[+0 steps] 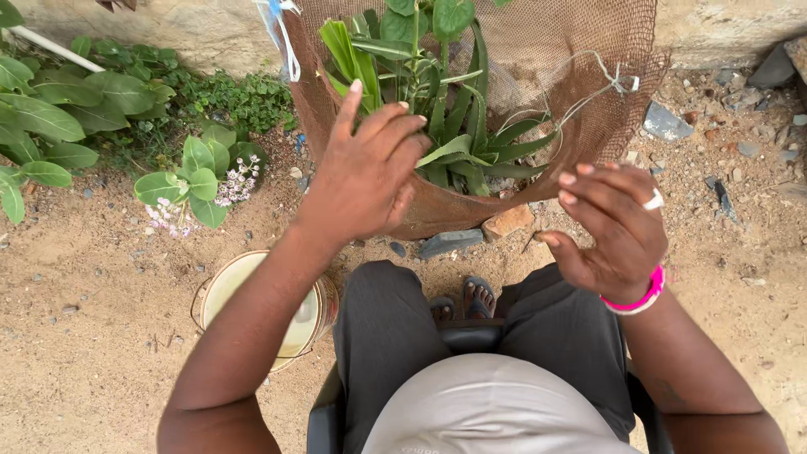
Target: The person waters plants inside a mesh enclosure by dipping a metal cup into a bucket and pouring water over the foliage. They also handle and adjust the mesh and its securing wire.
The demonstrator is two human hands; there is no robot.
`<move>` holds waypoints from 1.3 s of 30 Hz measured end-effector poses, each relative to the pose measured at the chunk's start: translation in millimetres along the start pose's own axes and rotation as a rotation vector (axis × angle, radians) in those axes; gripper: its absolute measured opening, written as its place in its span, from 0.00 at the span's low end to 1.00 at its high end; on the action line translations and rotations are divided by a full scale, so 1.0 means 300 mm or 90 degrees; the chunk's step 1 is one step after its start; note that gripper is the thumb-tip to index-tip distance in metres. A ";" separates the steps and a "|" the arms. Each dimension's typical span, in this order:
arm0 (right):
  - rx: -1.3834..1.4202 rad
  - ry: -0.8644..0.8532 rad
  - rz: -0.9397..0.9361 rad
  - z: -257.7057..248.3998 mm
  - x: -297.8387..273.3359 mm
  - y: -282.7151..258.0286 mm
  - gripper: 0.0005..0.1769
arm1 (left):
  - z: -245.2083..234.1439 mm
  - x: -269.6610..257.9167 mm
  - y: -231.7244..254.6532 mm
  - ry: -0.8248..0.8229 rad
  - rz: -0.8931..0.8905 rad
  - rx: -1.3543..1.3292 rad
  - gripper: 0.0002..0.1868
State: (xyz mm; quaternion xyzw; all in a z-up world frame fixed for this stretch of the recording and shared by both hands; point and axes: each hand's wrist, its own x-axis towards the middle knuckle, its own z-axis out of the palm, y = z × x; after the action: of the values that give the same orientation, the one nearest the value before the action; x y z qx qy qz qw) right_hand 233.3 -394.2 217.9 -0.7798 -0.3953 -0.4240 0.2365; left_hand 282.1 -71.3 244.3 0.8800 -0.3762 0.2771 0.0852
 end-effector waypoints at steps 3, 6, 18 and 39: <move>0.064 0.094 -0.038 0.014 -0.081 -0.068 0.16 | 0.050 -0.074 0.121 0.125 -0.007 -0.086 0.24; 0.155 -0.025 -0.068 0.084 -0.171 -0.111 0.11 | 0.167 -0.192 0.303 0.301 -0.052 -0.214 0.16; 0.201 -0.352 0.324 0.549 -0.647 -0.057 0.14 | 0.852 -0.507 0.346 -0.110 -0.440 -0.455 0.26; -0.025 0.064 -0.081 0.168 0.067 -0.052 0.15 | 0.274 -0.020 0.325 0.383 -0.073 -0.160 0.23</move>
State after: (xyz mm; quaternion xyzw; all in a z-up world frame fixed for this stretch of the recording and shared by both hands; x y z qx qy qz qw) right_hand 251.2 -341.4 208.8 -0.7356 -0.4229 -0.4843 0.2132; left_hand 244.4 -165.6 167.0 0.7608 -0.3155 0.4710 0.3160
